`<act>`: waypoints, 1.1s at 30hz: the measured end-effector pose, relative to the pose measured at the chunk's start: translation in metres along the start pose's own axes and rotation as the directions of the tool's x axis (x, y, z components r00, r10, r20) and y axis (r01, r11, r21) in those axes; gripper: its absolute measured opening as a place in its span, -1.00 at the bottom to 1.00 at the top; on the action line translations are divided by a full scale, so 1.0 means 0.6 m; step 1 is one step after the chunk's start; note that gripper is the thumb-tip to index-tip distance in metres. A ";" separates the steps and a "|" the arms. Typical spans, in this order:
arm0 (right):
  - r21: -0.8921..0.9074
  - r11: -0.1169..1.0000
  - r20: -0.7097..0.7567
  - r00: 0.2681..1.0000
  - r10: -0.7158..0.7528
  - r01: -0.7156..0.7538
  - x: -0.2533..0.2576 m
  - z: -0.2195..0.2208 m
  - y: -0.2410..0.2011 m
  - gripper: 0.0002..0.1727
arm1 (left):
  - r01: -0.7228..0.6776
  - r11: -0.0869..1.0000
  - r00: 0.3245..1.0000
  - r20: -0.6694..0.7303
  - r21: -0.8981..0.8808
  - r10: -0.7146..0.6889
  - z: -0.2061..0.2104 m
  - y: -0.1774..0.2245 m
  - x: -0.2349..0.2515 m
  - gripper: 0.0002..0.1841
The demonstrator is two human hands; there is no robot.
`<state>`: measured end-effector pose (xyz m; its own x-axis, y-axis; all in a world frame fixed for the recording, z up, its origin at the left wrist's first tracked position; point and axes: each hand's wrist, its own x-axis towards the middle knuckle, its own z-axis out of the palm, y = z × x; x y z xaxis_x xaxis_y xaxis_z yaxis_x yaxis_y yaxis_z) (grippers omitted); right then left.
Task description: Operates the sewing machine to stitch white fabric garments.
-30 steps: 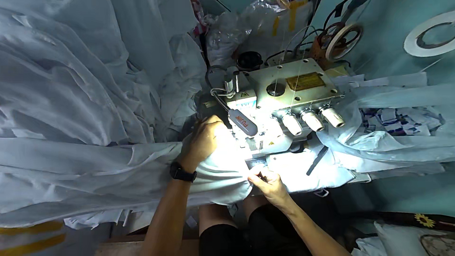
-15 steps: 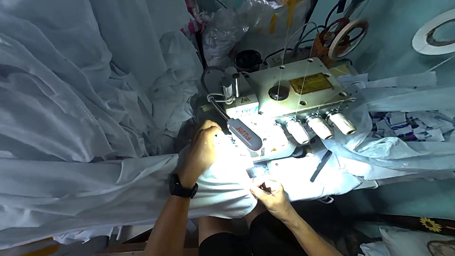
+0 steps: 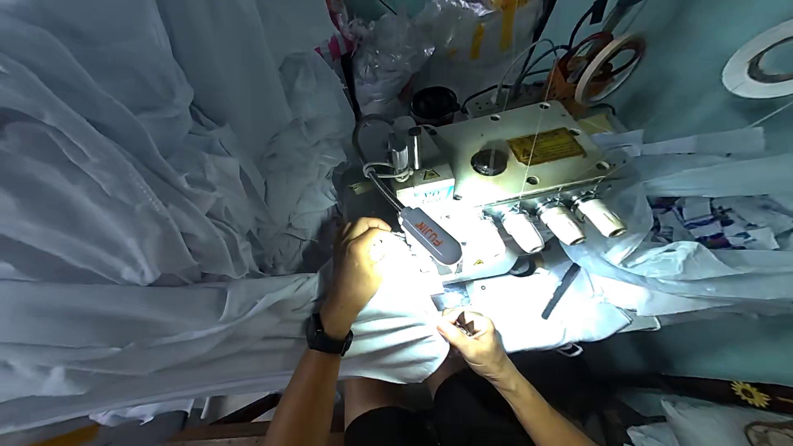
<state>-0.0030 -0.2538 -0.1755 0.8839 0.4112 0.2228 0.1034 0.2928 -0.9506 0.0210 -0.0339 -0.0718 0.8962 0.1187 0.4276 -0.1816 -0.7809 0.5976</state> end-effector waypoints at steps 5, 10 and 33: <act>0.003 1.000 -0.007 1.000 0.011 -0.011 0.001 0.000 -0.001 -0.84 | -0.020 1.000 1.000 -0.022 0.013 0.021 0.002 -0.001 0.001 -0.92; 0.027 0.999 -0.017 1.000 0.024 -0.023 0.000 0.001 0.000 -0.84 | -0.007 1.000 1.000 -0.025 0.000 0.007 0.003 0.000 0.000 -0.90; 0.004 0.998 0.035 0.998 0.060 -0.060 0.006 0.001 -0.013 -0.87 | 0.010 0.999 1.000 0.018 -0.044 -0.009 -0.001 -0.003 -0.003 -0.88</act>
<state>-0.0010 -0.2539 -0.1672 0.8722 0.4577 0.1727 0.0483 0.2708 -0.9614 0.0194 -0.0319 -0.0732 0.9047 0.1147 0.4102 -0.1908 -0.7519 0.6310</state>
